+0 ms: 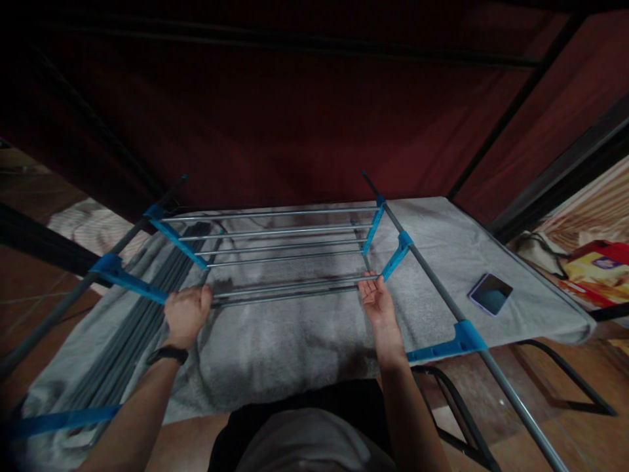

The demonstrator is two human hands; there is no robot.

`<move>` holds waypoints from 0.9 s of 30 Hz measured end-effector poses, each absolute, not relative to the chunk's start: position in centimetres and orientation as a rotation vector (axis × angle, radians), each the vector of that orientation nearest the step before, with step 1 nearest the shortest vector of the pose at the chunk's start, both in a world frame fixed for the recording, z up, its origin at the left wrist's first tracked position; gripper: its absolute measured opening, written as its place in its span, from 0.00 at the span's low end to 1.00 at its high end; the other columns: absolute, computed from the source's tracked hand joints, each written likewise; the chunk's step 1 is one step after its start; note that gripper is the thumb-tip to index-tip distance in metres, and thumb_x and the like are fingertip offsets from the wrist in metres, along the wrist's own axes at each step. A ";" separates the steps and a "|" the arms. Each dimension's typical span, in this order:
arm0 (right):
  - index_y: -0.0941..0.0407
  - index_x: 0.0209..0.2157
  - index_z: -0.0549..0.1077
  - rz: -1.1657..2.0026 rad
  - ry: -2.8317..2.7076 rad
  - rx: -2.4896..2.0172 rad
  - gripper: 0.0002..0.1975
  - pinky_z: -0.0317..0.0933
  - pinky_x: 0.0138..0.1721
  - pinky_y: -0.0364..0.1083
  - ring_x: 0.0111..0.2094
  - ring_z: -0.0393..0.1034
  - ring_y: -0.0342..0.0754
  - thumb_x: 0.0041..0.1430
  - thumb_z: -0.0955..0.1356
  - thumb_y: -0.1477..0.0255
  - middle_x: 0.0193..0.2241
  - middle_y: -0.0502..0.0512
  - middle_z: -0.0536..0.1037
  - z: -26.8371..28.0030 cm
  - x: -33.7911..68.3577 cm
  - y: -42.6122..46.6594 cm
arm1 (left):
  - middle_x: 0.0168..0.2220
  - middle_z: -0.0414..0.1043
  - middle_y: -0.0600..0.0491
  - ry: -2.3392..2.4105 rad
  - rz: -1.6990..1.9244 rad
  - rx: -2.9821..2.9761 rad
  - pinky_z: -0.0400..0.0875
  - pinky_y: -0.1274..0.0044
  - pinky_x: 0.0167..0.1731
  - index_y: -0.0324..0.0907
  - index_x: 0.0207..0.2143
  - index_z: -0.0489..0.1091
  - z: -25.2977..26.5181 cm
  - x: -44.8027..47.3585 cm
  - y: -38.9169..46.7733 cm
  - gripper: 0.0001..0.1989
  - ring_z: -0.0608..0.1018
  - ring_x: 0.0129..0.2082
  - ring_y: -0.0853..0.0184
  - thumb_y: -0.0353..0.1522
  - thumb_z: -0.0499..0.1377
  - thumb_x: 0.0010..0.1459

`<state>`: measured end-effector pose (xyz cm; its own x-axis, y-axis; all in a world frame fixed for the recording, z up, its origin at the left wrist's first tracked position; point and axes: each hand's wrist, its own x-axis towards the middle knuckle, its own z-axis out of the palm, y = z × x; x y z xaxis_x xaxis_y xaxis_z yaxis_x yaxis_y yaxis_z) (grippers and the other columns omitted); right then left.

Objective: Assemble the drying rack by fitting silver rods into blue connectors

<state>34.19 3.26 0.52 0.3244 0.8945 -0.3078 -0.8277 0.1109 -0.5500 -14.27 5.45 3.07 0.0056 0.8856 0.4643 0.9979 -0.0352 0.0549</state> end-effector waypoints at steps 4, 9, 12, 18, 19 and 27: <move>0.49 0.40 0.76 1.274 -0.105 -0.752 0.02 0.77 0.48 0.44 0.40 0.81 0.42 0.67 0.69 0.70 0.36 0.47 0.84 0.9 34.1 3.2 | 0.26 0.72 0.42 -1.924 -0.550 -1.997 0.64 0.63 0.39 0.42 0.24 0.68 3.1 -14.2 5.4 0.21 0.75 0.32 0.53 0.38 0.46 0.68; 0.48 0.38 0.76 1.277 -0.099 -0.760 0.04 0.78 0.47 0.43 0.40 0.81 0.42 0.66 0.69 0.72 0.36 0.46 0.84 1.2 33.9 3.2 | 0.29 0.73 0.40 -1.939 -0.538 -2.004 0.65 0.60 0.41 0.41 0.27 0.72 3.2 -14.0 5.2 0.22 0.76 0.34 0.52 0.37 0.45 0.69; 0.47 0.39 0.76 1.275 -0.123 -0.778 0.05 0.78 0.47 0.43 0.40 0.81 0.41 0.64 0.71 0.73 0.36 0.44 0.84 0.9 33.6 3.2 | 0.32 0.76 0.40 -1.914 -0.543 -2.000 0.65 0.60 0.43 0.41 0.30 0.73 3.2 -13.8 5.1 0.23 0.76 0.37 0.52 0.38 0.44 0.70; 0.50 0.40 0.77 1.314 -0.158 -0.780 0.05 0.77 0.47 0.43 0.40 0.82 0.42 0.65 0.70 0.74 0.37 0.47 0.85 0.8 32.0 3.2 | 0.34 0.77 0.42 -1.851 -0.599 -2.089 0.65 0.63 0.43 0.42 0.31 0.72 3.4 -13.0 5.1 0.23 0.76 0.37 0.54 0.39 0.43 0.70; 0.51 0.40 0.77 1.322 -0.171 -0.775 0.05 0.77 0.47 0.43 0.40 0.82 0.42 0.64 0.71 0.74 0.37 0.47 0.85 0.9 31.6 3.1 | 0.33 0.76 0.42 -1.829 -0.601 -2.139 0.65 0.63 0.43 0.42 0.31 0.72 3.5 -12.7 5.1 0.23 0.77 0.36 0.55 0.40 0.43 0.71; 0.51 0.34 0.78 1.419 -0.288 -0.745 0.05 0.76 0.50 0.48 0.40 0.81 0.45 0.57 0.76 0.74 0.39 0.49 0.86 0.9 28.8 2.5 | 0.27 0.73 0.44 -1.866 -0.599 -2.175 0.66 0.63 0.39 0.45 0.27 0.68 3.8 -11.1 5.1 0.22 0.77 0.32 0.56 0.41 0.45 0.71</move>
